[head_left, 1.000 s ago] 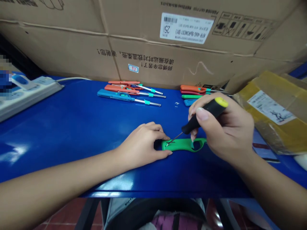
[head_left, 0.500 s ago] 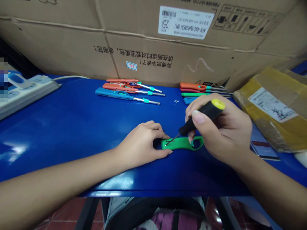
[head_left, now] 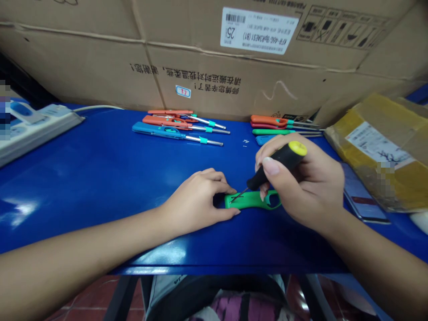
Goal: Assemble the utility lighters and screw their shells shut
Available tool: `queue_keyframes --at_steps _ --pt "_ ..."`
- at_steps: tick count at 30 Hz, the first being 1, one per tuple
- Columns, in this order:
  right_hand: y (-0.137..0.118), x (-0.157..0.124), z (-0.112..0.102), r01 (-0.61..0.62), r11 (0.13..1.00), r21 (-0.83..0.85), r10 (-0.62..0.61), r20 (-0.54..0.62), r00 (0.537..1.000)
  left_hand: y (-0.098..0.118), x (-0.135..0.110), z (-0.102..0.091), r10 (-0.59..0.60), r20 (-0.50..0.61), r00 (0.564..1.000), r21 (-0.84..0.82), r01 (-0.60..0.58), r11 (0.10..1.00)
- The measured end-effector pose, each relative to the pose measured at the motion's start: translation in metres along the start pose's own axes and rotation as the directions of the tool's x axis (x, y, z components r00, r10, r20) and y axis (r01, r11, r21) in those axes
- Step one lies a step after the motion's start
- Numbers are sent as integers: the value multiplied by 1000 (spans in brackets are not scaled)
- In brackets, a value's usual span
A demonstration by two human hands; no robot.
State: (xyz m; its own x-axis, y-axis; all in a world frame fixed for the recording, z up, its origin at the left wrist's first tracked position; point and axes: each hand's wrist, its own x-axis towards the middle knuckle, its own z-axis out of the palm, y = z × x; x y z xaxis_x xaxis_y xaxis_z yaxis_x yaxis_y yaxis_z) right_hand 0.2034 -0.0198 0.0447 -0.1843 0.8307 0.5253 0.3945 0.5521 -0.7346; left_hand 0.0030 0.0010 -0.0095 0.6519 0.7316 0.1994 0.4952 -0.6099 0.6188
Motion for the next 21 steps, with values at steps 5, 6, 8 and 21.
queue_keyframes --at_steps 5,6,8,21 --pt "1 0 0 -1 997 80 -3 53 999 -1 0 1 12 -16 1000 -1 -12 1000" --pt "1 0 0 3 995 104 -9 59 998 -1 0 1 17 -20 1000 -1 -17 1000" --pt "3 1 0 22 989 145 -32 66 997 -2 -1 1 23 -26 999 4 -23 1000" --pt "-9 13 -12 131 991 -7 -124 273 954 -1 -2 1 20 -25 999 30 -20 999"
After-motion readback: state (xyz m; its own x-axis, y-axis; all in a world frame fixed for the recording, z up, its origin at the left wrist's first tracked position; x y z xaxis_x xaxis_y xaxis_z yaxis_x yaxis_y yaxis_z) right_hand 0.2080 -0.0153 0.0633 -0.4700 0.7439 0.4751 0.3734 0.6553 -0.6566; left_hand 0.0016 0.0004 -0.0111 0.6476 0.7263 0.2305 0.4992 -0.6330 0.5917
